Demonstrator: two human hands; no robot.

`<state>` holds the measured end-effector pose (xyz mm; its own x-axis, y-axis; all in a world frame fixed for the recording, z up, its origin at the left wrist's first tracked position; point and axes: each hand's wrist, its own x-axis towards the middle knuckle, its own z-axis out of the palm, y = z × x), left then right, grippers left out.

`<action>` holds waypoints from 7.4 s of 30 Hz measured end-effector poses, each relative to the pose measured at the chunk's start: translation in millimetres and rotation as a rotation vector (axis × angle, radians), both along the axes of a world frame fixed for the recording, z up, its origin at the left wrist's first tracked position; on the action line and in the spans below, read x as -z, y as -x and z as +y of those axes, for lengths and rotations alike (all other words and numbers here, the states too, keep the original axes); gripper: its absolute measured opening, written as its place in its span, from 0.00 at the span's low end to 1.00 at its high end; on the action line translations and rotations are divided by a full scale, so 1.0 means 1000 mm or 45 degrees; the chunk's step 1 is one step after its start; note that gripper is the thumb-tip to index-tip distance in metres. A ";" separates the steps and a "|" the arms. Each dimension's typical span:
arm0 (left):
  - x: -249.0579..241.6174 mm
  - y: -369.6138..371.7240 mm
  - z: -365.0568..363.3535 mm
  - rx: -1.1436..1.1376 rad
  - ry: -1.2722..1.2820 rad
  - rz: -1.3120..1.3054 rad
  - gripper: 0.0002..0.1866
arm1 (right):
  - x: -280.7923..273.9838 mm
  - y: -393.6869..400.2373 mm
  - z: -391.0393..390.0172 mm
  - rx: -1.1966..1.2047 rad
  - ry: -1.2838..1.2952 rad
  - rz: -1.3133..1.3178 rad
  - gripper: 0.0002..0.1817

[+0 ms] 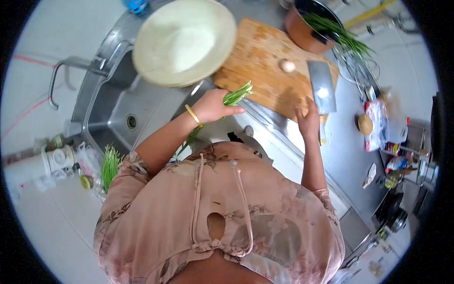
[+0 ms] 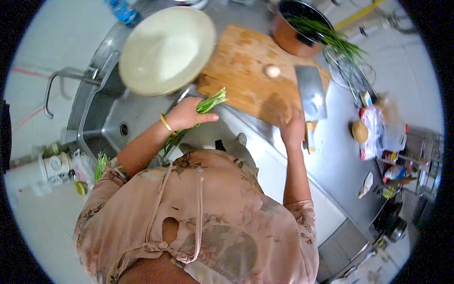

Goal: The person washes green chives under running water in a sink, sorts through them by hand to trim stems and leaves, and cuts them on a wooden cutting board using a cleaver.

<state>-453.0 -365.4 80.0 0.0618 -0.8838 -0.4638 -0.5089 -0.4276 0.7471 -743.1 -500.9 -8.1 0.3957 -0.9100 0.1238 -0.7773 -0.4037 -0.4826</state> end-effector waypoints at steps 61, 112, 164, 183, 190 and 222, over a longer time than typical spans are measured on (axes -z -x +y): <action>0.126 0.096 -0.139 0.297 -0.372 -0.659 0.36 | -0.048 0.018 -0.010 -0.388 -0.600 0.291 0.10; 0.174 0.107 -0.141 -0.519 0.369 0.182 0.10 | -0.004 0.080 -0.064 0.244 -0.659 0.529 0.23; 0.275 0.036 0.688 -3.134 -0.119 0.033 0.24 | 0.031 -0.369 0.549 -1.556 -1.929 0.719 0.10; 0.093 -0.163 0.515 -1.938 0.371 -1.223 0.05 | 0.080 -0.547 0.470 -0.762 -2.300 0.457 0.06; 0.111 -0.197 0.548 -1.747 0.389 -0.961 0.06 | 0.059 -0.550 0.479 -1.124 -1.899 0.280 0.08; 0.014 -0.199 0.590 -1.716 0.798 0.903 0.07 | -0.076 -0.514 0.540 -1.811 -1.551 -0.116 0.07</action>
